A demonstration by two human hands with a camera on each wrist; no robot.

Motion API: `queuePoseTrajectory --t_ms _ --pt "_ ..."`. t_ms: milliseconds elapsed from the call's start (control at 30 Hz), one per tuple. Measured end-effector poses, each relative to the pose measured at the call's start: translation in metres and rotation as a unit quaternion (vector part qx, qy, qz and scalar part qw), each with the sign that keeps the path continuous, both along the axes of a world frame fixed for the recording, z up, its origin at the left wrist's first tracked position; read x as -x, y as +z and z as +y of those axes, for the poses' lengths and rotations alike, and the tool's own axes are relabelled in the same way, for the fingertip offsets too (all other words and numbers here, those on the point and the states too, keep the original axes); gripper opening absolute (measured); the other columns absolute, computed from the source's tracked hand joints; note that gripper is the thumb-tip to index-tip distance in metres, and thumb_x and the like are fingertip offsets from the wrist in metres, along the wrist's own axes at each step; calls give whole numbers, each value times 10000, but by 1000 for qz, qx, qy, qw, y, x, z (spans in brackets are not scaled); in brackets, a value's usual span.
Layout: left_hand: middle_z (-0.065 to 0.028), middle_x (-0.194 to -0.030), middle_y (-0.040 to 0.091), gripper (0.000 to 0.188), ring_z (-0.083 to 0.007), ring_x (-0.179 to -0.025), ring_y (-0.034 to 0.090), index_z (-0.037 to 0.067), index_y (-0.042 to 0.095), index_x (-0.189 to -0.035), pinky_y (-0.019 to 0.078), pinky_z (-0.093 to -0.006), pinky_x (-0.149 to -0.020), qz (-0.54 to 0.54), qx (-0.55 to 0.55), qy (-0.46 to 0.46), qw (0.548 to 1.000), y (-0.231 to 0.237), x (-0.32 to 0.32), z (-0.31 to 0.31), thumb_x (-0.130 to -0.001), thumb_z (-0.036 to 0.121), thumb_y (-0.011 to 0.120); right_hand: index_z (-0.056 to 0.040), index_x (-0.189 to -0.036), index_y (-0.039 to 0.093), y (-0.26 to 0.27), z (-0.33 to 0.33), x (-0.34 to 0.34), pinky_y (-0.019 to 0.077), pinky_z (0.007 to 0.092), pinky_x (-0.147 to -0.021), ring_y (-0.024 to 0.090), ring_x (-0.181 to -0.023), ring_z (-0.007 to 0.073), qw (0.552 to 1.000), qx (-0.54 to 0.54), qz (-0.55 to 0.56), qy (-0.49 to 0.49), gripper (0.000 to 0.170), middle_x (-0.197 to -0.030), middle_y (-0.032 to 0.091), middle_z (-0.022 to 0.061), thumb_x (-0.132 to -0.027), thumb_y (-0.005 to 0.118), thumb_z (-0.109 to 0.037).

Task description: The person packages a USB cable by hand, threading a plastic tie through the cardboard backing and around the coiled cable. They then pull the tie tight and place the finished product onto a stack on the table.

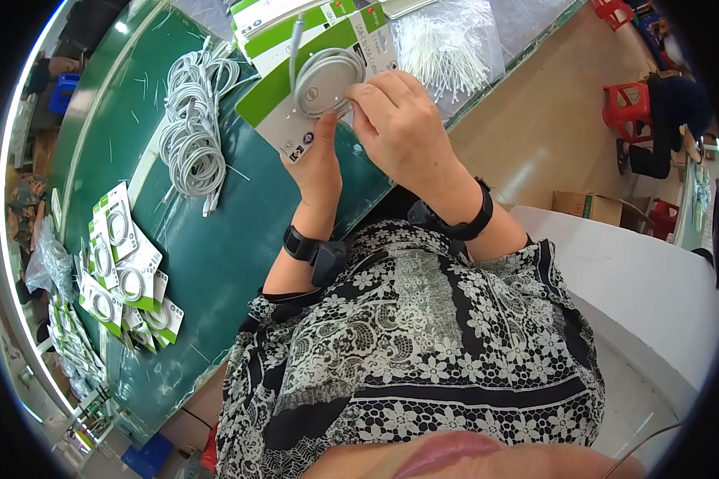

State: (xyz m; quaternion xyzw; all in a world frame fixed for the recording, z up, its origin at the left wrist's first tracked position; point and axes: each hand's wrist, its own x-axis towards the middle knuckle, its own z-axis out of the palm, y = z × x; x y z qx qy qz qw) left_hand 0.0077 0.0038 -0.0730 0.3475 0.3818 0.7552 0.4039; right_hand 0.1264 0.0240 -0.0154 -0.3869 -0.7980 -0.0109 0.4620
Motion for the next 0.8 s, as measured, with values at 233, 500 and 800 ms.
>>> queuePoseTrajectory --t_ms 233,500,800 --pt "-67 -1067 611 330 -126 -887 599 -9 524 -1165 554 -301 -755 185 -2 56 981 -5 1 -4 -861 13 651 -34 -902 627 -10 2 1 498 361 -718 585 -783 284 1000 16 -10 -2 177 -821 585 95 -736 637 27" --pt "-86 -1090 607 327 -176 -915 634 5 481 -1214 570 -334 -754 -180 43 -92 979 28 5 -7 -916 79 591 -12 -1056 624 -13 19 -64 488 282 -781 610 -886 146 898 325 295 -18 230 -982 637 62 -826 637 -4" --pt "-91 -1135 588 348 -203 -946 641 20 448 -1251 576 -359 -789 -161 113 -195 961 40 -6 -28 -936 114 562 -12 -1154 590 -57 11 -35 479 333 -866 596 -1029 208 901 305 237 198 374 -1124 619 112 -794 687 -35"
